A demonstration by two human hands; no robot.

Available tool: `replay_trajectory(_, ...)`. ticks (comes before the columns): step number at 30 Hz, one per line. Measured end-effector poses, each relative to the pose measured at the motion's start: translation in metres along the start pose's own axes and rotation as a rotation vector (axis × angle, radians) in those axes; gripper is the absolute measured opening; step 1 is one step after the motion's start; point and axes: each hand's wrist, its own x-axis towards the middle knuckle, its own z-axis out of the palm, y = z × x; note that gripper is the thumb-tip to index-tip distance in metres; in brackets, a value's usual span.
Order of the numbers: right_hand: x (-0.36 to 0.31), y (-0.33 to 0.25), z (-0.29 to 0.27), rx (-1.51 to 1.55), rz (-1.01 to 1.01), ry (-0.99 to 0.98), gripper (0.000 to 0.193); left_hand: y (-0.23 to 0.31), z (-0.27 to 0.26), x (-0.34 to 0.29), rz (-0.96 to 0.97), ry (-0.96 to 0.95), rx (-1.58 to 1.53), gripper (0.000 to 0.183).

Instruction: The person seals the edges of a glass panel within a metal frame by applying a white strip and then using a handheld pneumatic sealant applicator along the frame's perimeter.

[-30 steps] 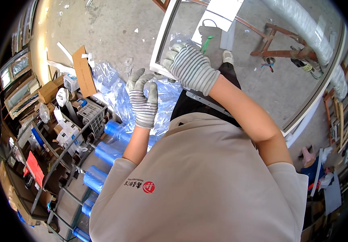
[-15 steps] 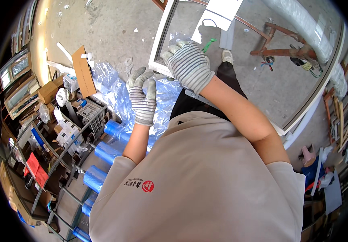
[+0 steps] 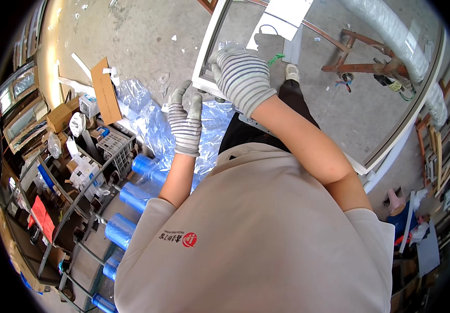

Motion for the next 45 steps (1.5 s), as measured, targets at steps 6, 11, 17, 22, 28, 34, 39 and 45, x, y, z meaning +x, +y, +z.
replay_trajectory(6, 0.003, 0.003, -0.006, 0.013, -0.079, -0.021, 0.023, -0.002, 0.002, 0.001, 0.076, 0.014, 0.057, 0.039)
replay_trajectory(11, 0.007, 0.004, -0.006, -0.098, -0.162, 0.037, 0.019, -0.003, 0.003, 0.002, 0.077, 0.012, 0.041, 0.040)
replay_trajectory(17, 0.007, 0.003, -0.009, -0.132, -0.191, -0.020, 0.019, -0.007, 0.006, 0.000, 0.040, 0.020, -0.037, 0.040)
replay_trajectory(22, 0.018, 0.005, -0.017, -0.280, -0.317, -0.063, 0.021, -0.007, 0.005, 0.000, 0.074, 0.023, -0.018, 0.040)
replay_trajectory(28, 0.023, 0.007, -0.021, -0.294, -0.414, -0.120, 0.023, -0.006, 0.004, -0.003, 0.058, 0.021, 0.013, 0.040)
replay_trajectory(34, 0.023, 0.011, -0.018, -0.203, -0.319, -0.146, 0.022, -0.001, 0.003, -0.002, 0.082, 0.021, 0.045, 0.040)
replay_trajectory(39, 0.017, 0.012, -0.015, -0.139, -0.202, -0.110, 0.025, -0.004, 0.004, -0.002, 0.078, 0.029, 0.016, 0.040)
replay_trajectory(45, 0.011, 0.000, -0.002, -0.071, 0.114, -0.049, 0.021, -0.008, 0.007, -0.001, 0.080, 0.031, 0.006, 0.040)
